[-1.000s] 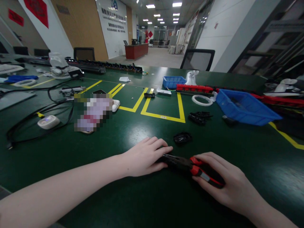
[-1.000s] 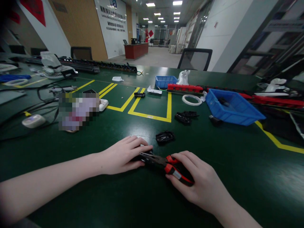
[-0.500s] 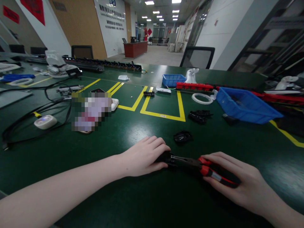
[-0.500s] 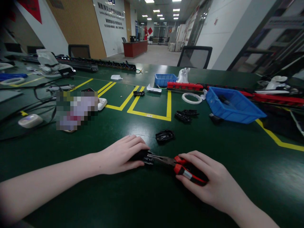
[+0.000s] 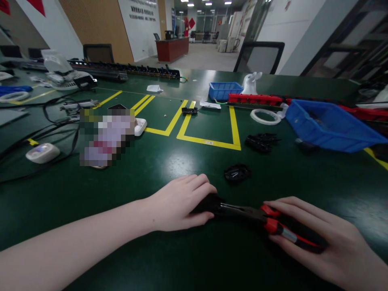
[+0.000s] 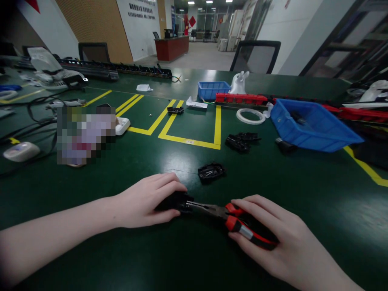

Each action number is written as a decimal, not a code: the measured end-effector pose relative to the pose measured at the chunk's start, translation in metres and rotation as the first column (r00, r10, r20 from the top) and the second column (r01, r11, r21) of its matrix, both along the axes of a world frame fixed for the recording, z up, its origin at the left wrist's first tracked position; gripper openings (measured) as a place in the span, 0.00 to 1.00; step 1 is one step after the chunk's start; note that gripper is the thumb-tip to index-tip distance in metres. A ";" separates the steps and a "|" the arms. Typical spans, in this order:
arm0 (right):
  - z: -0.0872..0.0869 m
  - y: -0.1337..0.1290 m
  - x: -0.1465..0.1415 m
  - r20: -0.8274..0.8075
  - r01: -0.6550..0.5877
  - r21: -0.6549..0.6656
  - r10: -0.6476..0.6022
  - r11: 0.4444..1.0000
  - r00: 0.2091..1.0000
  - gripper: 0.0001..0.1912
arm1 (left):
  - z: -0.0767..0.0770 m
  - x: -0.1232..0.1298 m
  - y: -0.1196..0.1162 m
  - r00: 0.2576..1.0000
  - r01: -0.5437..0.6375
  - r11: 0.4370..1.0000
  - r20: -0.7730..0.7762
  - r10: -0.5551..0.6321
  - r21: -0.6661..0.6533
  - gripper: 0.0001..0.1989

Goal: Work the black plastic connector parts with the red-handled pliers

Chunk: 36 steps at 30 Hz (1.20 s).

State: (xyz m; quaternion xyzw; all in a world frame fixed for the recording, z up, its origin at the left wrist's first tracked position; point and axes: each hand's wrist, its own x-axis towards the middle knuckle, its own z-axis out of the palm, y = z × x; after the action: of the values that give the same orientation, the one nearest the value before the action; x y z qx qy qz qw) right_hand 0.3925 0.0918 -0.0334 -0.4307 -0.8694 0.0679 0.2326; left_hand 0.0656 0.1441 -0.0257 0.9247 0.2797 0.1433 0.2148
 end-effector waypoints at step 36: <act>0.008 -0.005 -0.015 -0.005 -0.008 -0.013 0.008 1.000 1.000 0.18 | 0.006 0.002 0.002 0.999 0.032 0.993 -0.010 -0.034 -0.115 0.24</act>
State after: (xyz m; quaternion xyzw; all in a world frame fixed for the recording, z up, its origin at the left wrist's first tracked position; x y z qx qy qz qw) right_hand 0.3771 0.0872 -0.0259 -0.4286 -0.8700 0.0755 0.2316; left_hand 0.0680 0.1459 -0.0199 0.9162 0.2734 0.1178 0.2681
